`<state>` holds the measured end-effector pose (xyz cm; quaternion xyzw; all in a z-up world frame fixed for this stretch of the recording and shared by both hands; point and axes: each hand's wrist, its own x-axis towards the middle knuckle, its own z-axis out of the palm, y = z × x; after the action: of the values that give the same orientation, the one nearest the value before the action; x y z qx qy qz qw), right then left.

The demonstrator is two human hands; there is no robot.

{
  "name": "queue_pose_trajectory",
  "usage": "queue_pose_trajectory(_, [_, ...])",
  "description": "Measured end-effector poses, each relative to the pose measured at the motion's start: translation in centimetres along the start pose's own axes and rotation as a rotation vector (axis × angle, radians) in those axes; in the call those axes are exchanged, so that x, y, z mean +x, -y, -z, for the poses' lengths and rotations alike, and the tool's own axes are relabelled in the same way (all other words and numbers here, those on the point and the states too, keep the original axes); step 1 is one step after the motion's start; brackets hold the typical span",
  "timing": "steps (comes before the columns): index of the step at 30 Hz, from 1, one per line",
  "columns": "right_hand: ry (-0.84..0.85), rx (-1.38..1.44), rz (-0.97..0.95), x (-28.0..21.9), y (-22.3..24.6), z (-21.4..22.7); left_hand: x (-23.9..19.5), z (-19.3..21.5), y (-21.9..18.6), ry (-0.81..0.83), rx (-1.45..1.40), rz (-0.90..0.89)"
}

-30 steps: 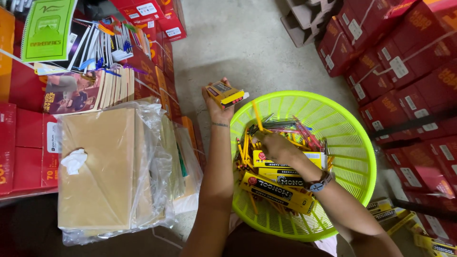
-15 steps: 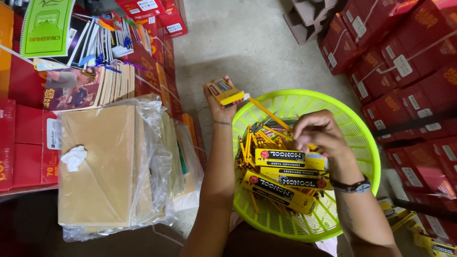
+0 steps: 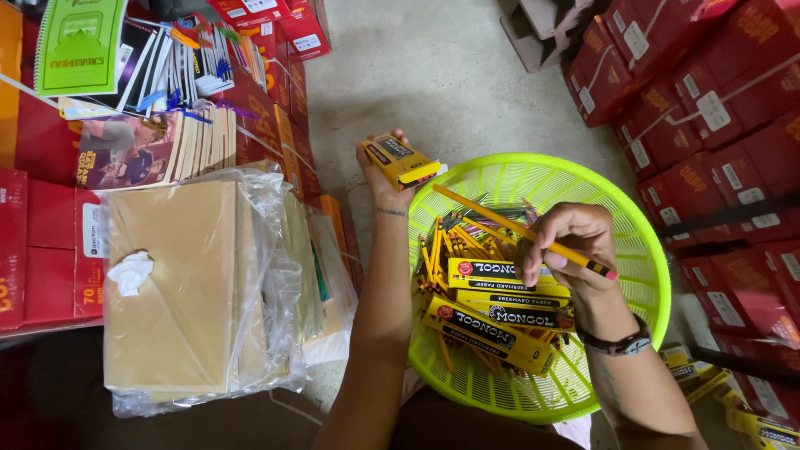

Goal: The person refills yellow cardboard pencil boxes by hand, taking loose pencils from a green plastic basket and placing them into the boxes.

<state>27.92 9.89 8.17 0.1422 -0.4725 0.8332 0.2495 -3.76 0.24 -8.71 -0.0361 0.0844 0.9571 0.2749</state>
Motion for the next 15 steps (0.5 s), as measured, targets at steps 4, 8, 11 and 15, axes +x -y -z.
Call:
queue_pose_trajectory(4, [-0.017, 0.037, 0.000, 0.2, -0.4, -0.9, -0.8, -0.9, 0.0, 0.019, 0.014, 0.051])
queue_pose_trajectory(8, [0.014, 0.069, 0.003, 1.0, -1.3, -2.1, -0.4, 0.3, -0.3, 0.137, 0.065, 0.066])
queue_pose_trajectory(11, [0.020, 0.009, 0.006, 0.7, -1.9, -1.9, 0.1, 1.0, -0.1, 0.182, 0.047, 0.064])
queue_pose_trajectory(15, [0.026, 0.000, 0.000, 0.8, -1.8, -2.1, 1.4, 2.9, 0.1, 0.168, -0.016, 0.049])
